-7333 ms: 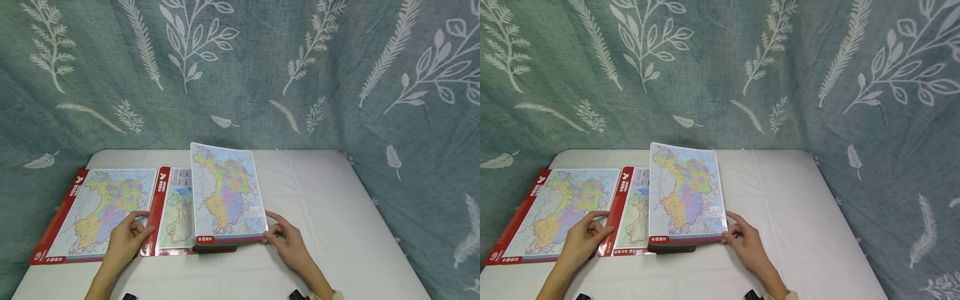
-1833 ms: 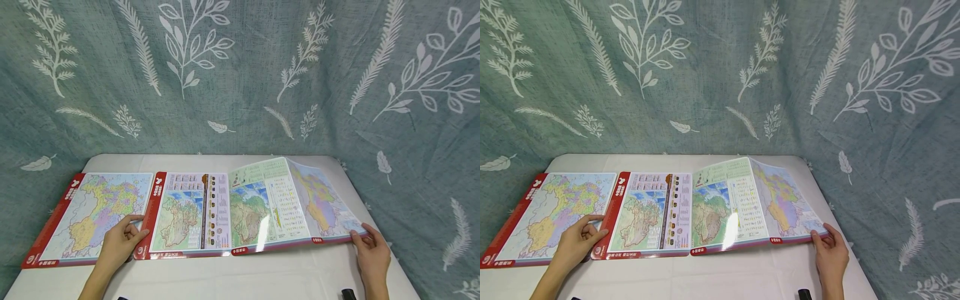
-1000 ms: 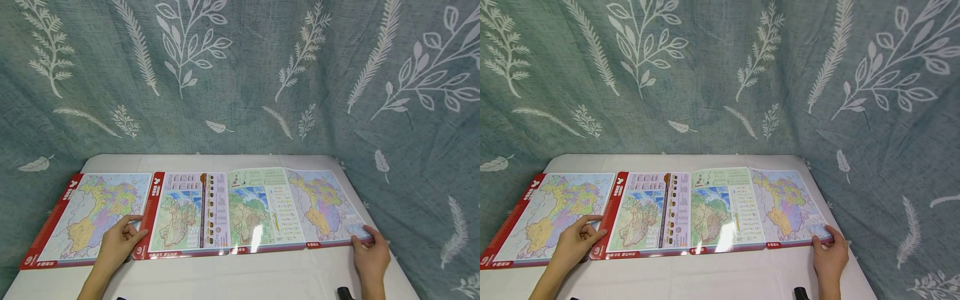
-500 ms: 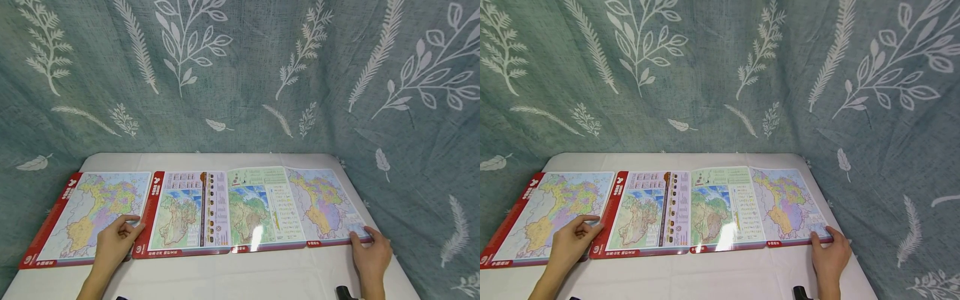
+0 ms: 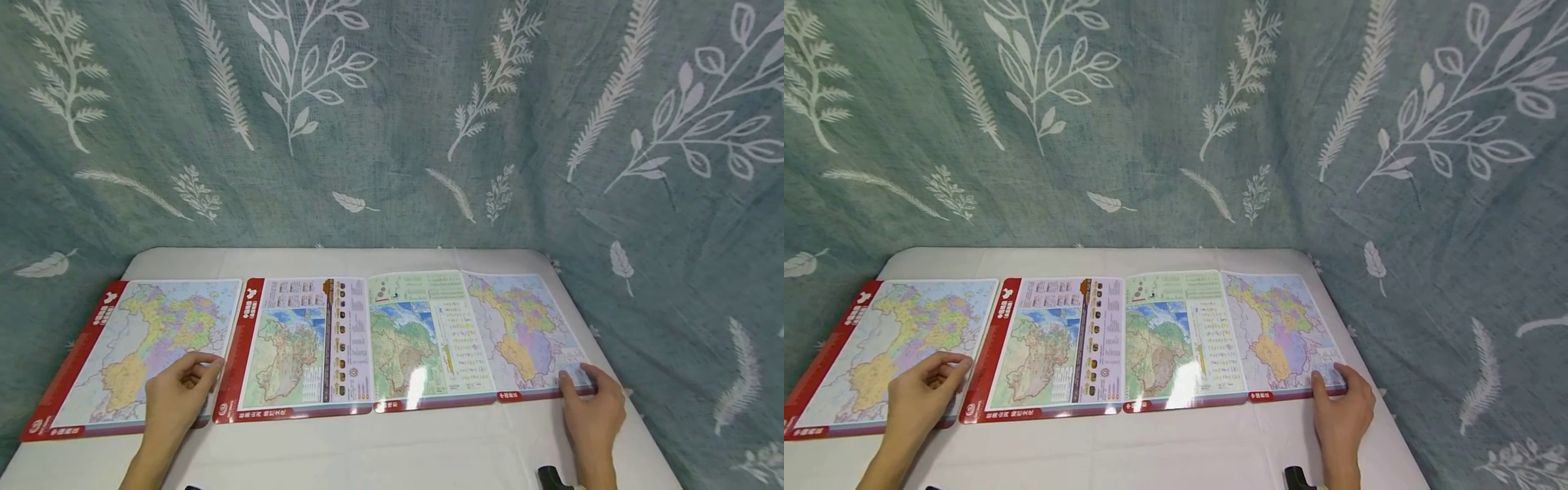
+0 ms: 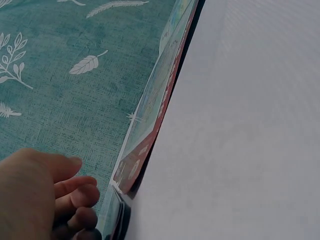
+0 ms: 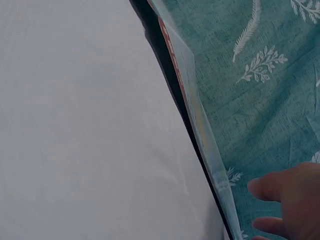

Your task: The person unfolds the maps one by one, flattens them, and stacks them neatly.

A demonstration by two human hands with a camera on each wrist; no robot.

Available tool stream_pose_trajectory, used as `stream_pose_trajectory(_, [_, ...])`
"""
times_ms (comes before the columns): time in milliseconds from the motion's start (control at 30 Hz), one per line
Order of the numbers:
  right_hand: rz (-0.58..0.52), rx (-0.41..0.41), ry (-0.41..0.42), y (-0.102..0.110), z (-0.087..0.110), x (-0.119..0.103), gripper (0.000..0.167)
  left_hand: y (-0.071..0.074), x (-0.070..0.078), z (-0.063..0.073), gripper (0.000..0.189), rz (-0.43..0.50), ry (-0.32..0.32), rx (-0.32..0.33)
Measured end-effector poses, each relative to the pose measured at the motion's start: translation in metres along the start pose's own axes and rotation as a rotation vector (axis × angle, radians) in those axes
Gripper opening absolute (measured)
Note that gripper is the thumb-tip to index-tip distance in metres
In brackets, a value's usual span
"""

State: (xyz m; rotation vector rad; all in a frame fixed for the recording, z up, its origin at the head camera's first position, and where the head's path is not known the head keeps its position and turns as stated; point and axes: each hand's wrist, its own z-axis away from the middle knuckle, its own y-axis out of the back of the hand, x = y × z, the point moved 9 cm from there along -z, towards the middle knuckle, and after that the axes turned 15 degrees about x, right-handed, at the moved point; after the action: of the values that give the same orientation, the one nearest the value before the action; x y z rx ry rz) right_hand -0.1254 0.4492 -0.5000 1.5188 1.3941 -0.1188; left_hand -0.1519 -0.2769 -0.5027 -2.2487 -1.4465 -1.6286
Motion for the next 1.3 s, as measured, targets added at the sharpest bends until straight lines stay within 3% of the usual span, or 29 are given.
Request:
stream_pose_trajectory(167, [-0.023, 0.017, 0.009, -0.001, 0.005, -0.009, 0.046, 0.006, 0.002, -0.001, 0.007, 0.024, -0.002, 0.046])
stream_pose_trajectory(633, [-0.144, 0.044, 0.124, -0.005, 0.020, -0.039, 0.035, 0.005, -0.002, -0.001, 0.008, 0.027, 0.013, 0.061])
stream_pose_trajectory(900, [-0.169, -0.010, 0.122, -0.013, 0.034, -0.053, 0.037, 0.005, -0.002, -0.002, 0.009, 0.022, 0.027, 0.067])
stream_pose_trajectory(1300, [-0.235, -0.107, 0.219, -0.031, 0.058, -0.081, 0.040, 0.006, -0.001, -0.002, 0.010, 0.017, 0.043, 0.066])
